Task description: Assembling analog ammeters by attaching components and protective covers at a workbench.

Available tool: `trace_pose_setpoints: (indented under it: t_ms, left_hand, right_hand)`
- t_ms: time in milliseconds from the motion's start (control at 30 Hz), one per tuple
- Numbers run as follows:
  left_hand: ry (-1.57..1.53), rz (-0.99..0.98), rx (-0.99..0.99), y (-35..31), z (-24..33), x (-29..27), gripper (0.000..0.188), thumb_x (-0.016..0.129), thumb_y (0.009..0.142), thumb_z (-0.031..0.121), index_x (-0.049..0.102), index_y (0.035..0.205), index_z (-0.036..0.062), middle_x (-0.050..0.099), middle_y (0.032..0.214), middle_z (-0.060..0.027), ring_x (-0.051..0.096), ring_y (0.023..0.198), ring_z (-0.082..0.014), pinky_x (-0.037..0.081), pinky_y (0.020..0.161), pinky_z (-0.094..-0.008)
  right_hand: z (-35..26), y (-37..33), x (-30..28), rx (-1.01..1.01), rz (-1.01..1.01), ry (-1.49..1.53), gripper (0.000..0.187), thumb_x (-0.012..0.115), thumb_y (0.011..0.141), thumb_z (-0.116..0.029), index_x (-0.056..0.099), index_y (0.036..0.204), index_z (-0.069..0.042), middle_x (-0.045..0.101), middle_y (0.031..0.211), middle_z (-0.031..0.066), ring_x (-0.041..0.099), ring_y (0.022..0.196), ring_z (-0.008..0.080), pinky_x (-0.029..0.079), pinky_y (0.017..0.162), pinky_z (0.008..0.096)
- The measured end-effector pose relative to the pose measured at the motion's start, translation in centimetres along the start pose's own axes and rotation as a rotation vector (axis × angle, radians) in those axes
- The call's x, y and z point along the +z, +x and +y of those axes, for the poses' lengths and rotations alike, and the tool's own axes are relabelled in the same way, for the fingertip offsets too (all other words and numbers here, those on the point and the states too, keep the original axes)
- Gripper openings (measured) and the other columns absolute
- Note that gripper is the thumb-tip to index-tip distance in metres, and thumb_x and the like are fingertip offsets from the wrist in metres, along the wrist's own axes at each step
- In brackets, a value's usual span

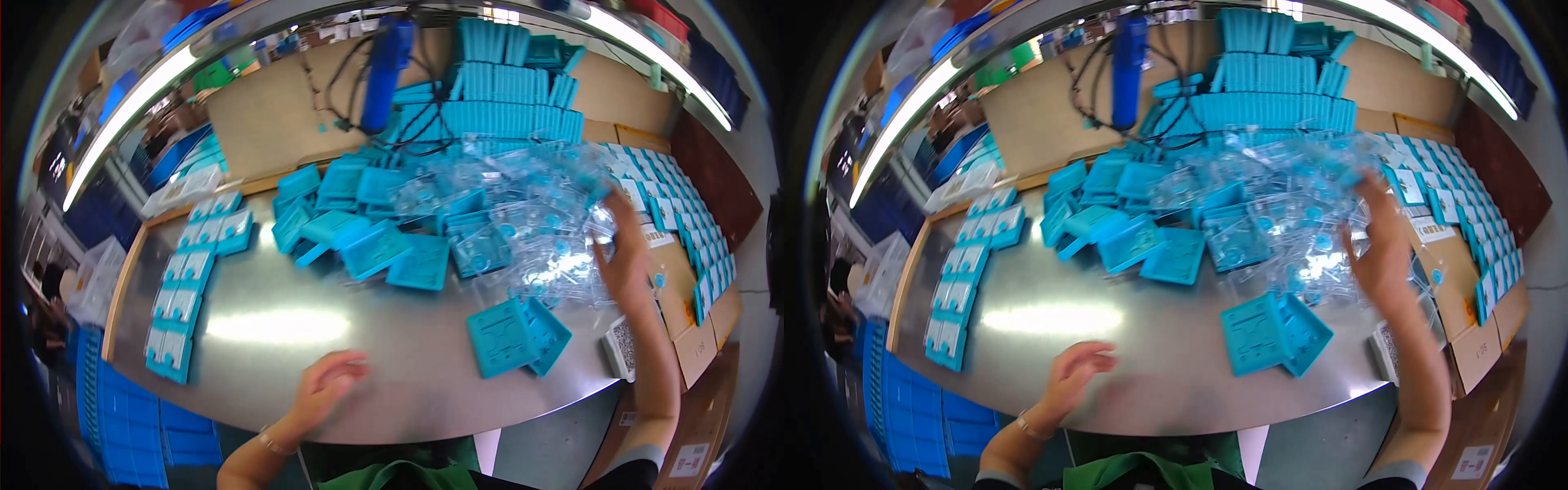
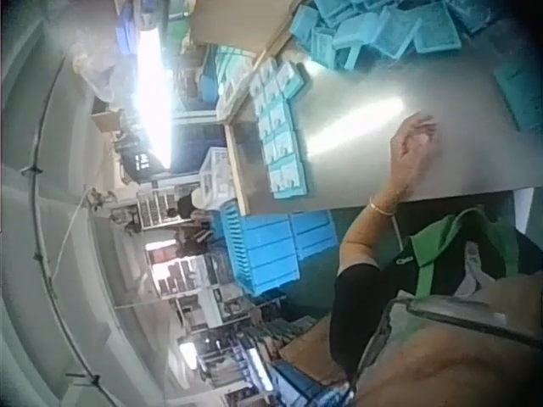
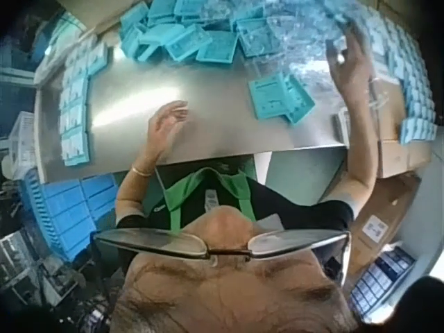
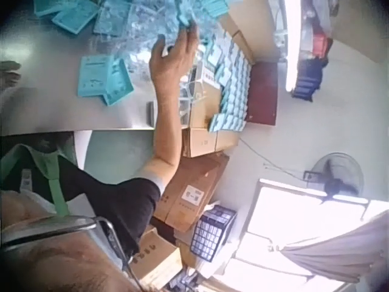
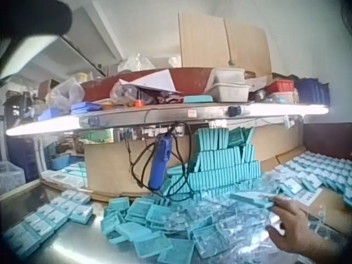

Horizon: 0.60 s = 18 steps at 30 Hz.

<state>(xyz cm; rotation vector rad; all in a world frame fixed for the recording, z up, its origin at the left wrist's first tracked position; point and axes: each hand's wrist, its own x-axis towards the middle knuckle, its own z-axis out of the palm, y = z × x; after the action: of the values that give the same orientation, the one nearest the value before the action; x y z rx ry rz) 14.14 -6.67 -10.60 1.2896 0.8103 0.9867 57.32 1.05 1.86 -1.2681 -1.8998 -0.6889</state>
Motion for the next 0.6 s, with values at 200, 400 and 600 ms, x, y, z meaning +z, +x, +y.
trace_pose_setpoints:
  t_ms: [200,400,600]
  left_hand:
    - [-1.031,0.013,-0.138,2.1,0.8,4.6,0.048,0.046,0.094,0.033,0.039,0.132,0.0046,0.052,0.127,-0.0132,0.05,0.117,-0.0275,0.043,0.096,-0.045]
    - [-0.742,0.147,-0.258,-3.9,0.7,-1.5,0.039,0.053,0.09,0.021,0.045,0.124,0.0014,0.059,0.114,-0.014,0.062,0.095,-0.0263,0.056,0.07,-0.0401]
    - [-0.637,0.207,-0.332,-6.9,-0.4,-0.6,0.04,0.065,0.082,0.016,0.05,0.116,0.0015,0.062,0.098,-0.0091,0.063,0.08,-0.0185,0.055,0.06,-0.0335]
  right_hand:
    - [-21.1,-4.8,3.2,-0.518,-0.298,0.442,0.028,0.064,0.069,-0.006,0.062,0.097,-0.001,0.057,0.119,0.0188,0.059,0.087,0.0243,0.052,0.066,0.0319]
    - [-25.5,-3.1,3.2,0.445,-0.635,1.387,0.014,0.052,0.09,-0.012,0.058,0.1,-0.005,0.058,0.085,0.0064,0.053,0.059,0.0138,0.044,0.048,0.0251]
    - [-30.6,-1.3,6.0,1.007,-0.1,2.017,0.014,0.043,0.096,-0.015,0.05,0.104,-0.007,0.032,0.062,-0.0028,0.028,0.047,0.006,0.025,0.04,0.0207]
